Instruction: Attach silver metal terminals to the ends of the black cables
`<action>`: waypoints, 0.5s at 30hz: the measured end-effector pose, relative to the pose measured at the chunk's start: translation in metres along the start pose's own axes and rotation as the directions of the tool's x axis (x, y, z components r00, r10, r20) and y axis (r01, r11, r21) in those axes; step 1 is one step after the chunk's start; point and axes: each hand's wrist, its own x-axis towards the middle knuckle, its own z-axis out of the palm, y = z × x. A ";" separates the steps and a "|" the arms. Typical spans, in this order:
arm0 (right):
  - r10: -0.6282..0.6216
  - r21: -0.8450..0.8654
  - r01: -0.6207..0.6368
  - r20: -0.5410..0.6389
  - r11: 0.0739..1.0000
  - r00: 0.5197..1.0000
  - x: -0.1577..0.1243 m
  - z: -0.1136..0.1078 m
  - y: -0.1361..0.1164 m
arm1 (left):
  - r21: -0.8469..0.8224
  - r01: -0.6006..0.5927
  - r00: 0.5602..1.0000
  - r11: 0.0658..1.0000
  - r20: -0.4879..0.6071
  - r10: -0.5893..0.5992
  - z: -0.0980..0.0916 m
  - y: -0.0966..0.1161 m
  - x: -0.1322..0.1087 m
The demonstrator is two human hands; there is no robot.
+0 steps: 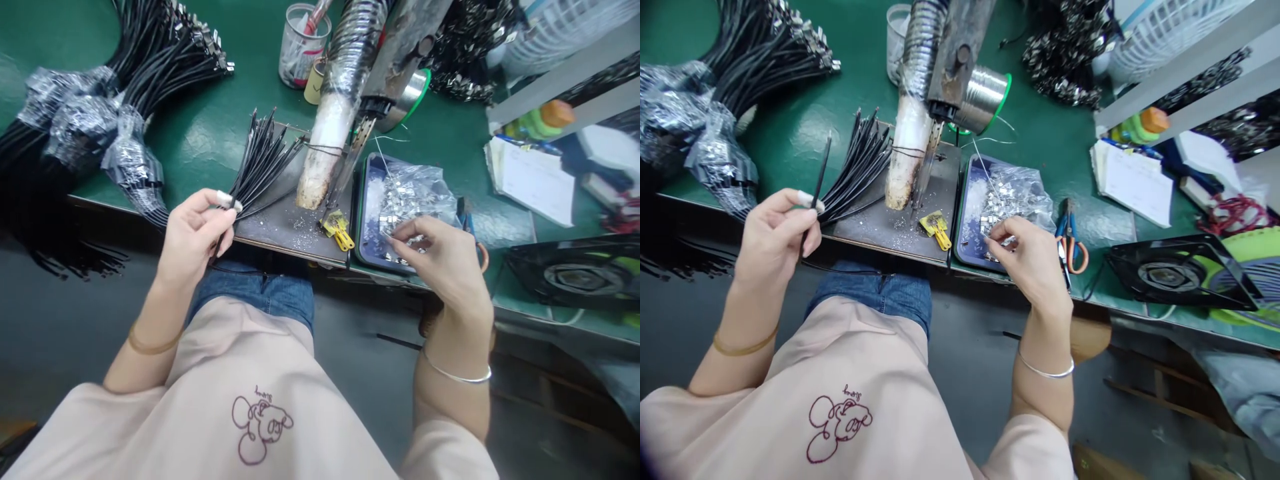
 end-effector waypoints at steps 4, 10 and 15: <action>-0.069 0.030 0.066 0.127 0.997 0.989 0.005 0.007 -0.007 | 0.015 0.173 0.935 0.985 0.312 -0.169 -0.022 -0.002 -0.012; -0.125 0.021 0.123 0.132 0.992 0.983 0.012 0.003 -0.004 | 0.185 0.173 0.689 0.967 0.680 -0.253 -0.026 -0.017 -0.014; -0.112 -0.017 0.116 0.147 0.993 0.983 0.011 -0.003 -0.006 | 0.275 0.046 0.438 0.960 0.858 -0.267 0.004 -0.026 -0.014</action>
